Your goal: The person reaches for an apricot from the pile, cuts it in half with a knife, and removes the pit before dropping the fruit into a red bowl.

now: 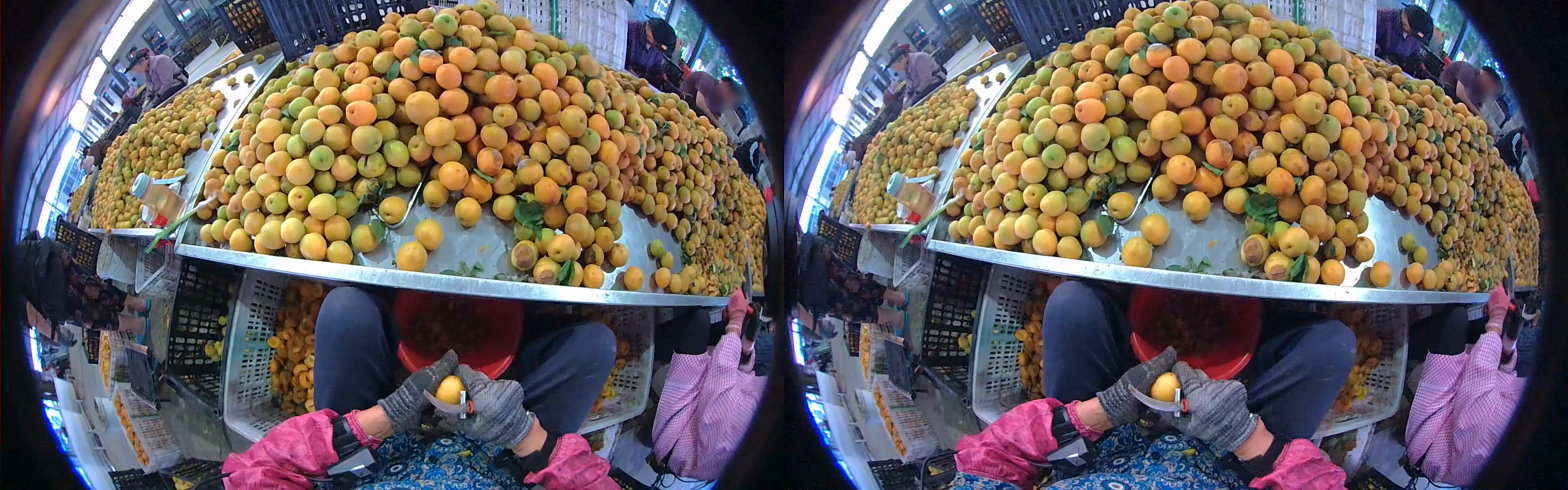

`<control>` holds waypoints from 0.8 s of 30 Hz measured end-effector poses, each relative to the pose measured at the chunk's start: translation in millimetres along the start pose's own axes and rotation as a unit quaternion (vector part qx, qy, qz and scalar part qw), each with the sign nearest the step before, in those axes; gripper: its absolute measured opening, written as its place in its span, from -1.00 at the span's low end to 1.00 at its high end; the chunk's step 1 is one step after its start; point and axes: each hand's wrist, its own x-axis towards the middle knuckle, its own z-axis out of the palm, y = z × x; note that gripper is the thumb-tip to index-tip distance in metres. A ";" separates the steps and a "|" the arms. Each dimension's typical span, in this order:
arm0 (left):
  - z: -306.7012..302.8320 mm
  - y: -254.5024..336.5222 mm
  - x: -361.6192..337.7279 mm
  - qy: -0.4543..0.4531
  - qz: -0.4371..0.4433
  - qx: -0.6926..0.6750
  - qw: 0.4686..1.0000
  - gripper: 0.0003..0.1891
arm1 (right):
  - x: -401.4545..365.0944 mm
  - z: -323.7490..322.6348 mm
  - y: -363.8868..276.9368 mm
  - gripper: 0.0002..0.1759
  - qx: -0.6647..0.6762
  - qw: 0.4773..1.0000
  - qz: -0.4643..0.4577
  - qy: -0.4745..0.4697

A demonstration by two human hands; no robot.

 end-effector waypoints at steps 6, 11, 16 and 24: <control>2.0 -16.1 11.6 0.125 0.096 -0.030 0.987 -0.62 | 1.2 18.1 -0.7 -0.24 -0.027 0.995 0.087 0.026; 4.7 -23.5 19.4 0.153 0.144 -0.066 0.975 -0.63 | 3.8 20.4 4.3 -0.28 0.006 0.996 0.065 0.063; -10.9 -34.5 30.3 0.212 0.360 0.185 0.890 -0.67 | 12.3 19.5 -2.0 -0.37 0.070 0.986 0.127 0.083; -12.1 -29.1 35.2 0.234 0.444 0.464 0.730 -0.77 | 10.9 34.5 13.6 -0.39 0.325 0.894 0.255 0.174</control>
